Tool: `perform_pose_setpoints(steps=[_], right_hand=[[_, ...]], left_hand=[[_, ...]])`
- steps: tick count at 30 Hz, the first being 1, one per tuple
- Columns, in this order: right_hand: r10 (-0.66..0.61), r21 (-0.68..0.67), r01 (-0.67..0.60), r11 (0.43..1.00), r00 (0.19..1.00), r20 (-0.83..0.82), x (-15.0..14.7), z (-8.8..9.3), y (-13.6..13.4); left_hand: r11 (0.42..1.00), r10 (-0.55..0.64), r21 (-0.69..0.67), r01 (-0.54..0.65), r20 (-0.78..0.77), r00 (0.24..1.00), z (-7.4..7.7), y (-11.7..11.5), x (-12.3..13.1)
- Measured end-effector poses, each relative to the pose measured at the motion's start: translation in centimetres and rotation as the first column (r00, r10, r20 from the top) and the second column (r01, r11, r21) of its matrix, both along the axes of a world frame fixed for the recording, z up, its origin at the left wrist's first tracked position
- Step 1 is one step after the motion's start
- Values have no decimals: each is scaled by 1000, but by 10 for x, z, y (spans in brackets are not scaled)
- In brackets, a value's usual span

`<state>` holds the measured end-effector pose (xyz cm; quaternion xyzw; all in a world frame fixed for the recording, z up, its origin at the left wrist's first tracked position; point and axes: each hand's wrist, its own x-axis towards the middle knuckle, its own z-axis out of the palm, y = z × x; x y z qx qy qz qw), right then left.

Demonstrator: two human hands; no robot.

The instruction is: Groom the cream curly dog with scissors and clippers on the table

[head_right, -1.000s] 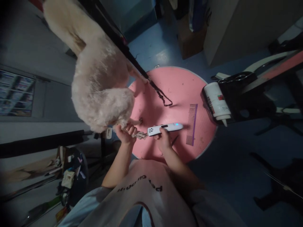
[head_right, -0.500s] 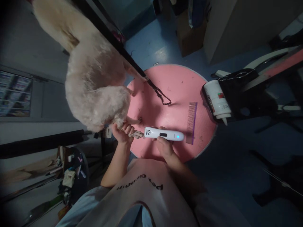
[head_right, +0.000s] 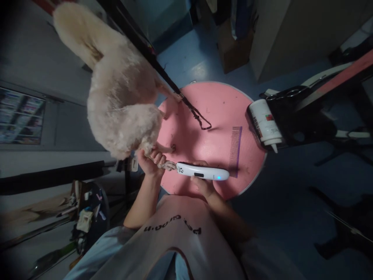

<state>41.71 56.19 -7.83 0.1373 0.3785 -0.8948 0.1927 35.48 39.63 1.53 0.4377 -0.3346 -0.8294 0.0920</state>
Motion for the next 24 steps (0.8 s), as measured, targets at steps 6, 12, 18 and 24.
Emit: perform_pose_setpoints(steps=[6,12,18,24], right_hand=[[-37,-96,46,994,995,96,-5,13,-2],[121,-187,-109,976,991,57,2,17,1],[-120,323,170,931,978,-170,34,24,18],[-130,539,446,714,842,-524,65,74,-7]], left_hand=[[999,-44,-20,43,-42,998,1,1,0],[913,-391,52,404,-166,905,-6,-8,6],[473,-847,42,880,-252,467,-5,-23,0],[367,-875,5,930,-338,347,13,-20,-6]])
